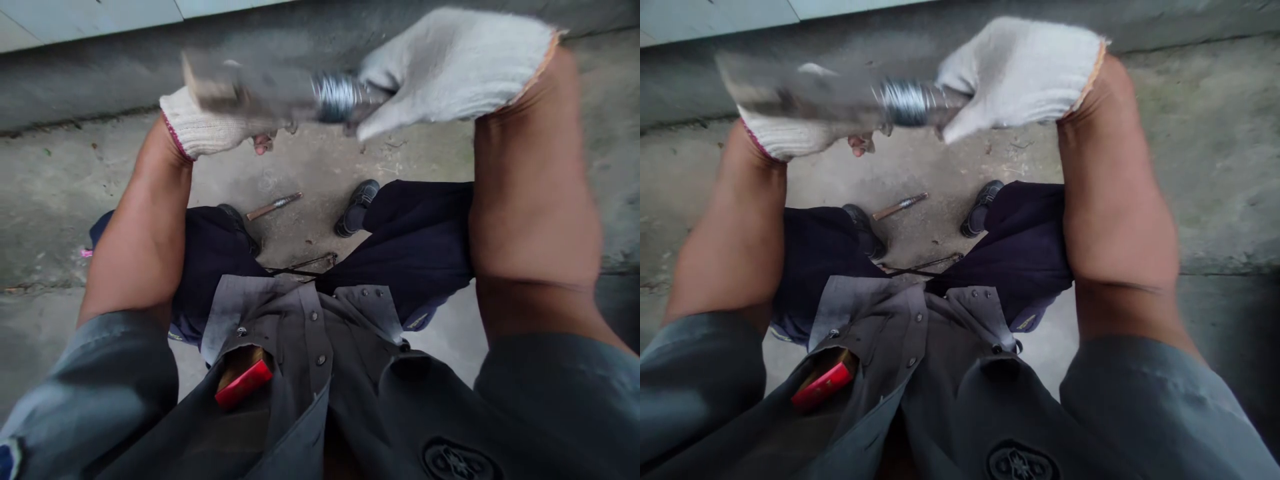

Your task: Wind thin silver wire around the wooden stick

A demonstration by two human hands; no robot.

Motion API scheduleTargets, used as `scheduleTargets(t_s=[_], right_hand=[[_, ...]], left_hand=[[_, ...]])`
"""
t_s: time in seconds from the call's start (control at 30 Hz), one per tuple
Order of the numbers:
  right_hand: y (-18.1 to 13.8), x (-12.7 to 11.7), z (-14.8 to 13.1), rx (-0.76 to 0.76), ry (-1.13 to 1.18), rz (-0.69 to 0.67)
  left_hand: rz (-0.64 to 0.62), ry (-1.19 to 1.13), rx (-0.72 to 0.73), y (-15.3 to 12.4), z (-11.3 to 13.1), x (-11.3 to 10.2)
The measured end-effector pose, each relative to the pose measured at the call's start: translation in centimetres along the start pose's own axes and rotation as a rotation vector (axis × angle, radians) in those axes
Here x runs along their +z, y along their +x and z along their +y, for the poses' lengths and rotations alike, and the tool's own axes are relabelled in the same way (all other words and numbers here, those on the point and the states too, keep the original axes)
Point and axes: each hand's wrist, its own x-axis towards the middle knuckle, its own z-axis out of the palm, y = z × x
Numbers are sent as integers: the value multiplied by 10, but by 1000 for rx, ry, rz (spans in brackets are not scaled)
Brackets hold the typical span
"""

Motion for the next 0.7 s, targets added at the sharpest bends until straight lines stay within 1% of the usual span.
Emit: scheduleTargets(t_s=[0.1, 0.17, 0.23, 0.3, 0.37, 0.43, 0.53, 0.6, 0.7], right_hand=[[0, -1, -15, 32, -24, 162], [0, 3, -26, 67, -42, 231], [0, 10, -36, 66, -11, 291], [1, 16, -44, 82, 72, 317], [6, 19, -48, 118, 93, 346], [14, 21, -48, 149, 18, 405], [31, 23, -39, 186, -230, 508], [39, 26, -34, 212, -328, 499], [42, 31, -36, 267, -432, 422]], left_hand=[[15, -87, 56, -3, 3, 1], [31, -88, 77, -3, 4, 3], [57, -54, 76, -2, 5, 6], [89, -6, 72, -1, 6, 8], [110, 30, 95, 0, 8, 9], [112, 60, 135, 1, 8, 9], [126, 103, 131, 5, 7, 11], [124, 130, 77, 8, 5, 14], [86, 201, 33, 12, 6, 17]])
